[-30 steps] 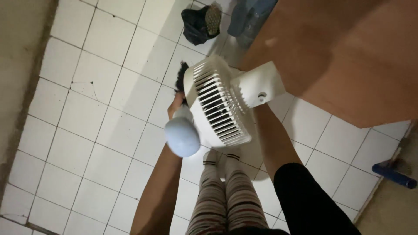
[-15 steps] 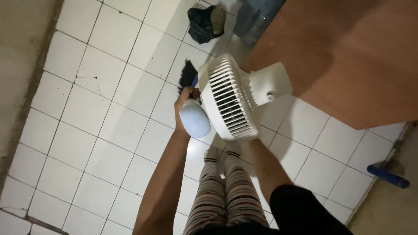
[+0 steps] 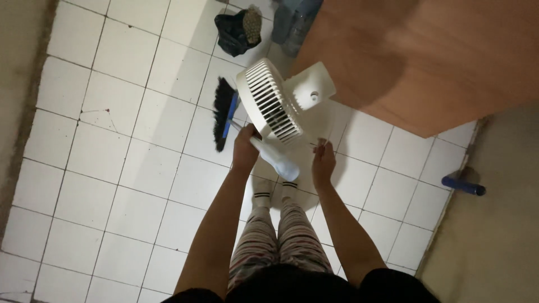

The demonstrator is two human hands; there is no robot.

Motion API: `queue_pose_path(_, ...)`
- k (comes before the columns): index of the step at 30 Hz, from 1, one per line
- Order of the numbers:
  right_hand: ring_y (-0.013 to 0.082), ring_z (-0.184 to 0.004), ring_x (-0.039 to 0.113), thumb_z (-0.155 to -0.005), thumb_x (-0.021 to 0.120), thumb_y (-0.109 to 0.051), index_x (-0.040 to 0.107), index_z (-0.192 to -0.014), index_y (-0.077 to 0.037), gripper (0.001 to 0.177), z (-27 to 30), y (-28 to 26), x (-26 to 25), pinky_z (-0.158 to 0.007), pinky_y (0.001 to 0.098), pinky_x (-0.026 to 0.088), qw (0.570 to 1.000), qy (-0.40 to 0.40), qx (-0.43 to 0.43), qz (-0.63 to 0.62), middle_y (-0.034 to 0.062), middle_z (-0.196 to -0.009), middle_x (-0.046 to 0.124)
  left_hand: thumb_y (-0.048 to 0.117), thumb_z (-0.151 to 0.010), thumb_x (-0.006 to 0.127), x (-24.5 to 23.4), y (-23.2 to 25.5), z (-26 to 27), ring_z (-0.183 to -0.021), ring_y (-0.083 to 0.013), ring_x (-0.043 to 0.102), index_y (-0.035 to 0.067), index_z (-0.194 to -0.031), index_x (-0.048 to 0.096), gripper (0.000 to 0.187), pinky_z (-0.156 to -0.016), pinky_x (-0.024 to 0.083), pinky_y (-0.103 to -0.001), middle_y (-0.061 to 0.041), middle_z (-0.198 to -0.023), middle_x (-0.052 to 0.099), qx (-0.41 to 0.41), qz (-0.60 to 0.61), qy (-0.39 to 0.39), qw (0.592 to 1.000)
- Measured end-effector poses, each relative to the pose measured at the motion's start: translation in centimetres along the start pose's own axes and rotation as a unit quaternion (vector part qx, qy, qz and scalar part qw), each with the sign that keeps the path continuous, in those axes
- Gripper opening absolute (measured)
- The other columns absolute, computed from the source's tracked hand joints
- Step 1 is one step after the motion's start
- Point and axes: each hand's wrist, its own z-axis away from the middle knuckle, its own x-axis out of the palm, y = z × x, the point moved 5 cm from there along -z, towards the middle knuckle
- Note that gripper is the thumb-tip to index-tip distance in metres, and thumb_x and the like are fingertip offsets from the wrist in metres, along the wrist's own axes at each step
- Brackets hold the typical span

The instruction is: The person is sweeping a tiled floor using a broom.

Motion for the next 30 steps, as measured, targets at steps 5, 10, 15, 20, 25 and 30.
queue_pose_path(5, 0.0259, -0.096, 0.071, -0.109, 0.053, -0.013, 0.061, -0.127, -0.003, 0.022, -2.8, -12.4, -3.6, -0.082, 0.0333, 0.058, 0.986, 0.046, -0.1, 0.126, 0.0132, -0.121, 0.069, 0.001, -0.088, 0.063, -1.5, 2.7, 2.3, -0.087, -0.0382, 0.064, 0.004, -0.092, 0.062, 0.005, -0.077, 0.051, -0.046, -0.017, -0.088, 0.066, -0.032, 0.009, -0.034, 0.999)
queue_pose_path(10, 0.0232, -0.079, 0.069, -0.108, 0.063, -0.014, 0.065, -0.116, -0.006, 0.011, -4.7, -19.6, -5.4, -0.071, 0.0361, 0.057, 0.97, -0.008, -0.124, 0.207, 0.0103, -0.099, 0.071, 0.005, -0.095, 0.066, -3.0, 3.4, 4.3, -0.085, -0.0379, 0.062, 0.002, -0.09, 0.061, 0.008, -0.077, 0.05, -0.047, -0.017, -0.084, 0.064, -0.046, 0.034, -0.049, 0.997)
queue_pose_path(15, 0.0277, -0.093, 0.067, -0.094, 0.069, -0.008, 0.072, -0.108, -0.008, 0.014, -7.2, -25.5, -3.5, -0.077, 0.0376, 0.055, 0.908, -0.108, -0.342, 0.214, 0.0119, -0.099, 0.071, 0.004, -0.09, 0.063, -2.8, 1.9, 6.2, -0.091, -0.0373, 0.062, 0.002, -0.092, 0.062, 0.003, -0.082, 0.051, -0.046, -0.015, -0.088, 0.065, 0.04, 0.031, -0.055, 0.997)
queue_pose_path(20, 0.0279, -0.093, 0.067, -0.098, 0.072, -0.012, 0.072, -0.102, -0.008, 0.006, -12.7, -21.4, -0.8, -0.082, 0.0421, 0.054, 0.922, -0.079, -0.337, 0.175, 0.0103, -0.099, 0.071, 0.01, -0.095, 0.065, -1.6, 2.6, 7.5, -0.093, -0.0363, 0.062, 0.003, -0.089, 0.064, 0.009, -0.081, 0.051, -0.047, -0.015, -0.091, 0.065, -0.018, -0.021, -0.103, 0.994)
queue_pose_path(25, 0.0265, -0.086, 0.069, -0.098, 0.069, -0.015, 0.066, -0.112, -0.003, 0.018, -13.7, -17.3, -1.1, -0.075, 0.0416, 0.052, 0.981, -0.041, -0.067, 0.176, 0.0126, -0.092, 0.069, 0.013, -0.097, 0.066, -1.5, 2.7, 9.3, -0.095, -0.0347, 0.062, 0.002, -0.089, 0.065, 0.014, -0.084, 0.051, -0.046, -0.014, -0.09, 0.065, -0.042, -0.022, -0.153, 0.987)
queue_pose_path(30, 0.0337, -0.091, 0.066, -0.093, 0.07, -0.01, 0.064, -0.105, 0.0, 0.017, -12.6, -13.3, -1.3, -0.078, 0.042, 0.053, 0.963, 0.014, -0.233, 0.134, 0.019, -0.099, 0.067, 0.0, -0.085, 0.064, -0.7, 0.7, 10.8, -0.102, -0.0323, 0.064, 0.008, -0.094, 0.069, 0.013, -0.089, 0.054, -0.043, -0.011, -0.098, 0.066, -0.02, -0.122, -0.262, 0.957)
